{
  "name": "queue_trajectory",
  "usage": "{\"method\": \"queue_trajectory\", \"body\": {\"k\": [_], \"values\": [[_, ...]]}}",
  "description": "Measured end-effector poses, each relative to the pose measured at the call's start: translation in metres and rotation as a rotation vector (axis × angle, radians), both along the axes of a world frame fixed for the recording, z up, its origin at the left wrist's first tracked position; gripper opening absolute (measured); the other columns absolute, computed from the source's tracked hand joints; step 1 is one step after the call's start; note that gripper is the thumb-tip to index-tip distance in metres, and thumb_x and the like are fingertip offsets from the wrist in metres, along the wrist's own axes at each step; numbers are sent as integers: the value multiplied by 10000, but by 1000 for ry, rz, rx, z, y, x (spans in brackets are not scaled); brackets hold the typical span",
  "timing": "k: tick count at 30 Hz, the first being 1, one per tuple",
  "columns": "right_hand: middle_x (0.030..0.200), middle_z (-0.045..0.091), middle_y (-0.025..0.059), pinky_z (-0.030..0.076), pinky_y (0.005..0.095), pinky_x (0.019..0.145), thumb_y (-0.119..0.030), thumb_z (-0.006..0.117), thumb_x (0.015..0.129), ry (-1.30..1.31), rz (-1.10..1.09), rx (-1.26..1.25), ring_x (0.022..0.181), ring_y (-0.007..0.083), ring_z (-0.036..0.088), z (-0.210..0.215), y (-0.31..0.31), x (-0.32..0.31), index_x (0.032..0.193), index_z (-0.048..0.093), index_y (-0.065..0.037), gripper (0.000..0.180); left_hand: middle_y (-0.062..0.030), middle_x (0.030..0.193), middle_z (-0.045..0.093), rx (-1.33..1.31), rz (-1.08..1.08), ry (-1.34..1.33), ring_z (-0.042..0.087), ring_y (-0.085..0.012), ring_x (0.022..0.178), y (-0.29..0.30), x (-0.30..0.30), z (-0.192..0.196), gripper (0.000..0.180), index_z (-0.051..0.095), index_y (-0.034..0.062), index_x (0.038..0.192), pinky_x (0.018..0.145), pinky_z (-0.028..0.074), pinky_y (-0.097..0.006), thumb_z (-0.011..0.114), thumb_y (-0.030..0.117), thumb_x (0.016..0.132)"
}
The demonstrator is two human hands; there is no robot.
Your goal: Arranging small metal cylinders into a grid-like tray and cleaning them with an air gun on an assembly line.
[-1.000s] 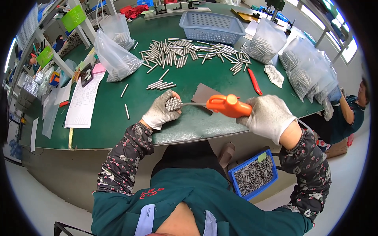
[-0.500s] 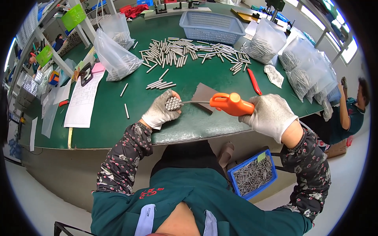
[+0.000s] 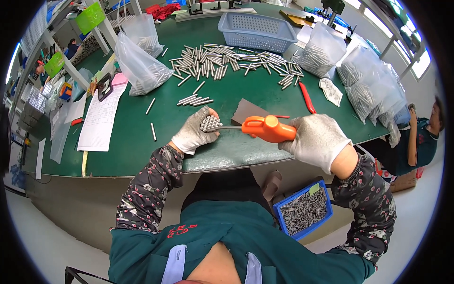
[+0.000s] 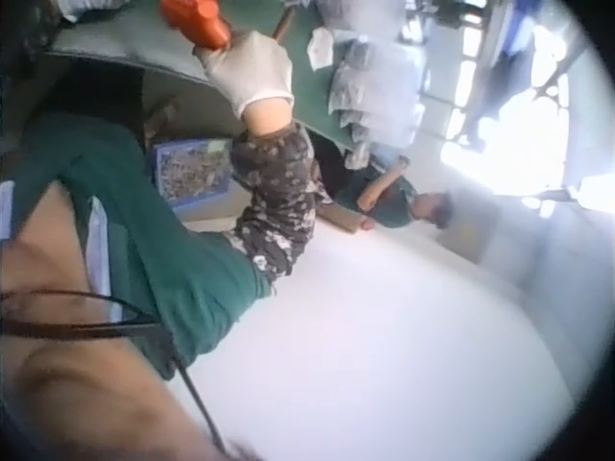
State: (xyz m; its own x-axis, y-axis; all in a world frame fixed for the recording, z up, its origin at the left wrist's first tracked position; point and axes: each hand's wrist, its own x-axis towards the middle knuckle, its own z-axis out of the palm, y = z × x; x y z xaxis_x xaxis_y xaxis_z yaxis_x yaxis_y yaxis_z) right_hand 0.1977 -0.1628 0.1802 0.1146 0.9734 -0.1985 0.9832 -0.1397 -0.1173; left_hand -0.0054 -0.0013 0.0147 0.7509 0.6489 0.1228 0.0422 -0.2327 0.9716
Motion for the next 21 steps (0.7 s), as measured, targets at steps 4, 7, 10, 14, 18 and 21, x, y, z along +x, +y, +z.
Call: {"method": "queue_trajectory", "body": {"k": [4, 7, 10, 14, 18, 21], "values": [[657, 615, 157, 485, 386, 651, -300, 655, 684, 17, -17, -10, 661, 320, 612, 3, 1, 0, 882, 666, -67, 306, 17, 794, 517, -27, 12, -6, 490, -63, 727, 1, 1, -2, 354, 500, 56, 942, 666, 430, -210, 684, -5, 646], [656, 614, 159, 481, 390, 647, -293, 654, 683, 20, -20, -6, 660, 321, 610, 3, -1, 2, 882, 665, -64, 304, 1, 781, 531, -21, 21, -15, 499, -79, 715, 0, 1, 0, 337, 506, 47, 930, 662, 435, -229, 679, 12, 643], [656, 613, 161, 478, 395, 644, -288, 653, 682, 12, -28, 2, 662, 321, 610, 4, -1, 4, 879, 665, -62, 300, 0, 779, 535, -15, 18, -11, 500, -79, 717, 2, 2, -1, 335, 507, 48, 929, 662, 435, -228, 676, 9, 643], [657, 613, 165, 476, 400, 646, -284, 652, 683, 21, -22, 12, 668, 322, 610, 4, -2, 2, 879, 664, -61, 297, 4, 782, 539, -76, 6, -32, 504, -74, 725, -1, 0, 1, 334, 504, 50, 927, 666, 438, -222, 670, -1, 642], [663, 614, 169, 481, 399, 648, -287, 655, 683, -8, -7, -5, 672, 324, 610, 4, 1, -1, 873, 666, -62, 295, 29, 804, 521, -100, -8, -4, 497, -46, 744, -1, 2, 3, 350, 493, 65, 932, 674, 436, -194, 675, -33, 649], [667, 614, 169, 485, 395, 644, -290, 655, 685, 23, 9, 60, 669, 327, 610, 3, 7, -2, 865, 663, -60, 292, 28, 803, 520, -141, -11, -37, 497, -46, 747, -1, 0, 1, 349, 492, 65, 934, 674, 437, -196, 672, -34, 651]]}}
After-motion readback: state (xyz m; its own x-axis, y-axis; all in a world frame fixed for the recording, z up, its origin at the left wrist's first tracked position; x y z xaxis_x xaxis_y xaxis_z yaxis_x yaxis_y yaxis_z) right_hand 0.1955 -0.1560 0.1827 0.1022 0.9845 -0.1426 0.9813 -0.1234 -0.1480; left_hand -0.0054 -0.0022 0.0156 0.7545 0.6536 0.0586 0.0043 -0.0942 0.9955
